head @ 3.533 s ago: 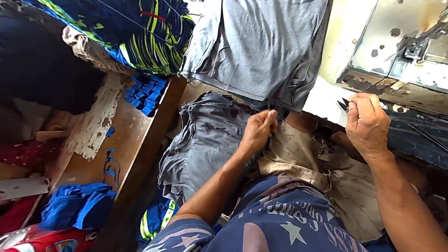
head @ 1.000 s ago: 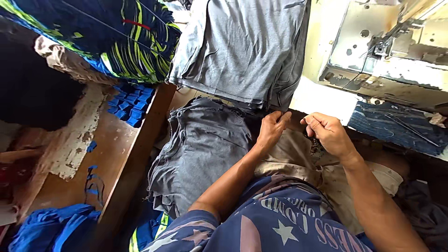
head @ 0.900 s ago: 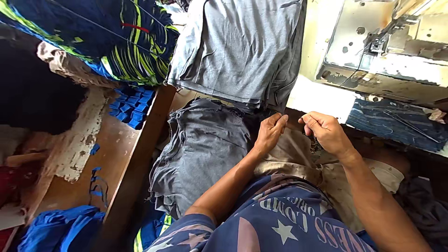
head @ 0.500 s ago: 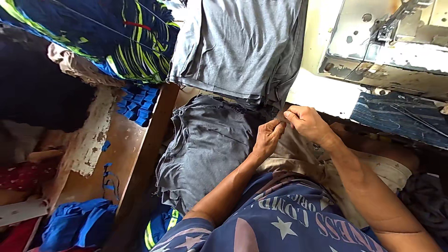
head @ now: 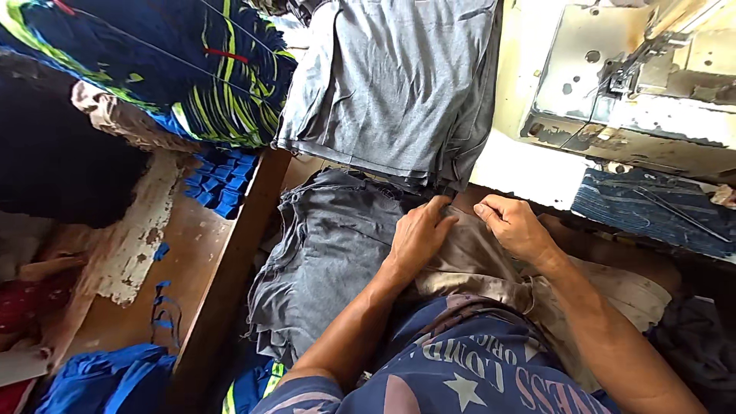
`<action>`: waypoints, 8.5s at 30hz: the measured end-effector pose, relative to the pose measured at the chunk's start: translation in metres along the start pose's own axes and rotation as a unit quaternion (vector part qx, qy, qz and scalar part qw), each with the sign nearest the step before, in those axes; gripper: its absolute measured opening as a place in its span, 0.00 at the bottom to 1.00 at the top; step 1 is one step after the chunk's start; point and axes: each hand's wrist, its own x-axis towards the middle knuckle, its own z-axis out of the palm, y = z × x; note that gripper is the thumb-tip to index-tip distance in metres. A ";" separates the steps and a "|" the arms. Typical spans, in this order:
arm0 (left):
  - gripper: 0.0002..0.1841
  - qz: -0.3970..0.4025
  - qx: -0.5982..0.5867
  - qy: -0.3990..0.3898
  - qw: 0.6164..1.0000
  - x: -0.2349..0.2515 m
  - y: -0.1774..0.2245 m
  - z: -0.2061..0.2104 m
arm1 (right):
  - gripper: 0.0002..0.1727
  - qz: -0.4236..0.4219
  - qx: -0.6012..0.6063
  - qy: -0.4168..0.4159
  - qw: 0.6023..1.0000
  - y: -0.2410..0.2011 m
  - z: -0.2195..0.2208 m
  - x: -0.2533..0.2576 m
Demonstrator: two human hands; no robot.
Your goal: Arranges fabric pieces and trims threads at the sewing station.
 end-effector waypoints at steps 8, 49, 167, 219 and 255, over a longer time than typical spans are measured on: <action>0.21 0.000 0.113 0.027 0.993 0.076 0.038 -0.034 | 0.18 -0.007 0.018 -0.003 1.000 -0.005 -0.003 -0.006; 0.13 0.087 0.061 0.244 0.964 0.066 -0.028 -0.055 | 0.18 -0.055 0.192 0.082 0.976 -0.008 -0.009 -0.007; 0.47 0.159 0.065 0.156 0.973 0.059 -0.042 -0.072 | 0.13 -0.008 0.152 0.000 0.988 0.002 0.007 -0.010; 0.10 0.236 0.012 0.031 0.971 0.081 0.003 -0.061 | 0.11 -0.028 0.207 0.007 0.978 0.004 -0.025 -0.023; 0.05 0.259 -0.239 0.111 0.929 0.105 0.017 -0.094 | 0.13 -0.077 0.184 0.297 0.934 -0.048 -0.012 0.029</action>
